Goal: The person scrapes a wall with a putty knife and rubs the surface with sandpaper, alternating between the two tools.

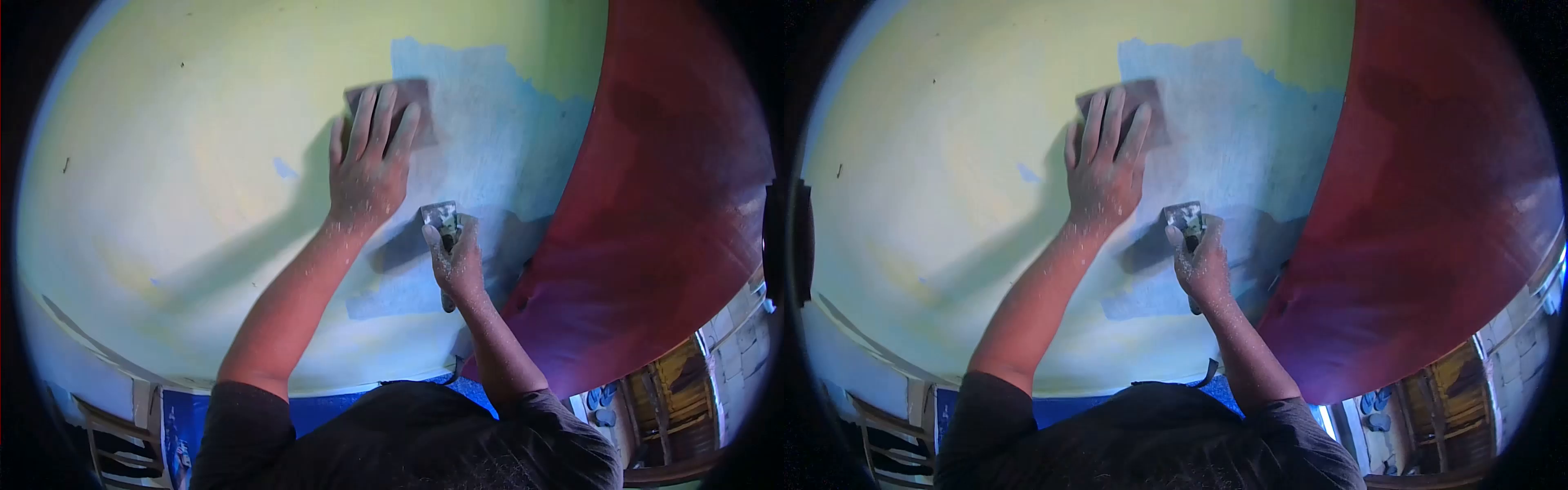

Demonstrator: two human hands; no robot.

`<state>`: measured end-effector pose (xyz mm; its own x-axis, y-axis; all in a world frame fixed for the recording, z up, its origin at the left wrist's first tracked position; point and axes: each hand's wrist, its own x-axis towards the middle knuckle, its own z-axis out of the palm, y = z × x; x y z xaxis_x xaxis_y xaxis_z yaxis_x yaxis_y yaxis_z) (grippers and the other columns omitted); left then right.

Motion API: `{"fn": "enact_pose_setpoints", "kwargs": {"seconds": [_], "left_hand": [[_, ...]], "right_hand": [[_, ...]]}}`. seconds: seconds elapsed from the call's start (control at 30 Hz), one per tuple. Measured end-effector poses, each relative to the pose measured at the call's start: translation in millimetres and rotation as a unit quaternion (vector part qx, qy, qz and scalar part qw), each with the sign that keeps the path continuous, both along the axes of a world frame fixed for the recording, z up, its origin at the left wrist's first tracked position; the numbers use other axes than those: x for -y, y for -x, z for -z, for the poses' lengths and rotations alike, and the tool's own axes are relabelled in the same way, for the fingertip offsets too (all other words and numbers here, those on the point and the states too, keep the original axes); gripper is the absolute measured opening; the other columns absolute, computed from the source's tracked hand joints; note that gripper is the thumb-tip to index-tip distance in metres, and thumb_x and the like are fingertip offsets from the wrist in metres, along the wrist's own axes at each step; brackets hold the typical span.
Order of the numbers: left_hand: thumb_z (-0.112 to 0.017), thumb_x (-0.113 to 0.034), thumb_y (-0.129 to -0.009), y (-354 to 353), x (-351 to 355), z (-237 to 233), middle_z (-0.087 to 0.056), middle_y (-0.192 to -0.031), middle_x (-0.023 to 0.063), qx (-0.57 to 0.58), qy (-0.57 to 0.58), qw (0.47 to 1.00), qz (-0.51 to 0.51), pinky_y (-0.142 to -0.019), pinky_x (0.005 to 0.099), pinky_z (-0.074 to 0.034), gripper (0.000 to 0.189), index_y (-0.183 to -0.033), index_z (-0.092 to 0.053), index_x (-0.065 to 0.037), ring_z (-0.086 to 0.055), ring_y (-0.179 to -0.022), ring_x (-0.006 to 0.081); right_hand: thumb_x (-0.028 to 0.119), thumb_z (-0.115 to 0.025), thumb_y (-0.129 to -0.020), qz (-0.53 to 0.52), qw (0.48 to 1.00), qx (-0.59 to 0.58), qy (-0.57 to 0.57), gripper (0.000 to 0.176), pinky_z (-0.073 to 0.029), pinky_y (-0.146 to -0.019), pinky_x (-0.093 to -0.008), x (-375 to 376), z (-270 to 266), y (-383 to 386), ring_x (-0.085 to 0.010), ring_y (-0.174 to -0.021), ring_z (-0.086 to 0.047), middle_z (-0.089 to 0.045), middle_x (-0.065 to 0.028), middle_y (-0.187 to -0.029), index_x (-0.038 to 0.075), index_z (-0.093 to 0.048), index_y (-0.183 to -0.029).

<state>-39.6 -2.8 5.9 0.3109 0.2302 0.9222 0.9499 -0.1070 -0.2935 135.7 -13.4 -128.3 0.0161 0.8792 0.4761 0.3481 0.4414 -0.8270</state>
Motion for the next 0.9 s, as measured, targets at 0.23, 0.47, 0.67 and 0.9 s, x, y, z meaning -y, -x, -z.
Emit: {"fn": "enact_pose_setpoints", "kwargs": {"seconds": [0.23,0.47,0.67,0.9], "left_hand": [[-0.064,-0.019,-0.100,8,-33,15,-0.045,-0.175,0.0108,-0.012,0.045,0.999,0.011,-0.123,0.0616,-0.032,0.060,-0.160,-0.059,-0.022,-0.039,-0.163,0.0328],[-0.065,-0.018,-0.099,39,-98,192,-0.049,-0.173,0.0103,-0.012,0.143,0.989,-0.020,-0.125,0.0614,-0.027,0.060,-0.159,-0.061,-0.023,-0.042,-0.162,0.0308],[-0.065,-0.019,-0.101,4,-131,116,-0.039,-0.178,0.0095,0.001,0.146,0.989,0.008,-0.127,0.0622,-0.025,0.065,-0.165,-0.053,-0.024,-0.034,-0.166,0.0299],[-0.061,-0.016,-0.101,-31,-150,-14,-0.041,-0.177,0.0088,0.008,-0.009,0.997,0.077,-0.130,0.0567,-0.027,0.060,-0.161,-0.056,-0.019,-0.034,-0.166,0.0287]], "right_hand": [[0.039,-0.080,-0.104,0.018,0.998,0.019,0.055,0.054,-0.058,-0.087,-0.0508,-20,36,3,-0.0444,-0.095,-0.074,-0.073,-0.0284,-0.104,-0.002,-0.054,-0.128],[0.031,-0.080,-0.100,-0.023,0.993,0.024,0.116,0.057,-0.058,-0.094,-0.0523,-80,96,-1,-0.0449,-0.106,-0.076,-0.075,-0.0279,-0.112,-0.002,-0.052,-0.136],[0.021,-0.082,-0.096,-0.091,0.982,-0.001,0.168,0.076,-0.058,-0.101,-0.0477,-101,133,-19,-0.0381,-0.113,-0.075,-0.072,-0.0266,-0.126,0.001,-0.043,-0.158],[0.008,-0.076,-0.101,-0.138,0.961,-0.111,0.212,0.087,-0.053,-0.057,-0.0301,-54,79,-16,-0.0147,-0.072,-0.063,-0.066,-0.0116,-0.105,0.001,-0.027,-0.172]]}}
